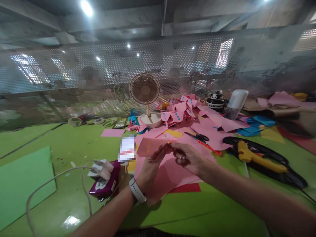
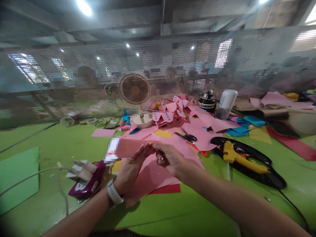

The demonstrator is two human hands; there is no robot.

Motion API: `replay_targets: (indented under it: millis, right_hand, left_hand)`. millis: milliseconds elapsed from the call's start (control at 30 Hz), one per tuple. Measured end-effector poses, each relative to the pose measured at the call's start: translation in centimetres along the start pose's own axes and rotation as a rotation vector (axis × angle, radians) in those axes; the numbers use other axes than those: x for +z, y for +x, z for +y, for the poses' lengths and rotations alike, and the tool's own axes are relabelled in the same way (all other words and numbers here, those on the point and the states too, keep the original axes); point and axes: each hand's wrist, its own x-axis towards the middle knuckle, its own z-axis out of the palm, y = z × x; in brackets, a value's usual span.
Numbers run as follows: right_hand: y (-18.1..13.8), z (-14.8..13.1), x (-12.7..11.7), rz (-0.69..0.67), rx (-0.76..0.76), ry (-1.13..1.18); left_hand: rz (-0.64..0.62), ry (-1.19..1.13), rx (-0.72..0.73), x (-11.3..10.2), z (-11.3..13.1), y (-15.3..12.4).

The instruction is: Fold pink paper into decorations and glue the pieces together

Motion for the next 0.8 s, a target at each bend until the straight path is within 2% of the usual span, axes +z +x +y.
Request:
replay_targets:
  millis: [133, 300, 533, 800]
  right_hand:
    - [0.00, 0.11, -0.15, -0.019, -0.046, -0.031]
    - [0.18, 0.37, -0.45, -0.053, -0.133, -0.117]
    - [0.54, 0.68, -0.93, -0.064, -0.173, -0.160]
    - [0.05, 0.69, -0.48, -0.058, -0.232, -0.181]
  left_hand:
    - [-0.051, 0.024, 0.012, -0.17, 0.20, 0.04]
    - [-0.020, -0.099, -0.022, 0.21, 0.37, 0.07]
    - [-0.040, -0.219, -0.040, 0.33, -0.06, 0.23]
    - [0.009, -0.385, -0.040, 0.73, -0.02, 0.61]
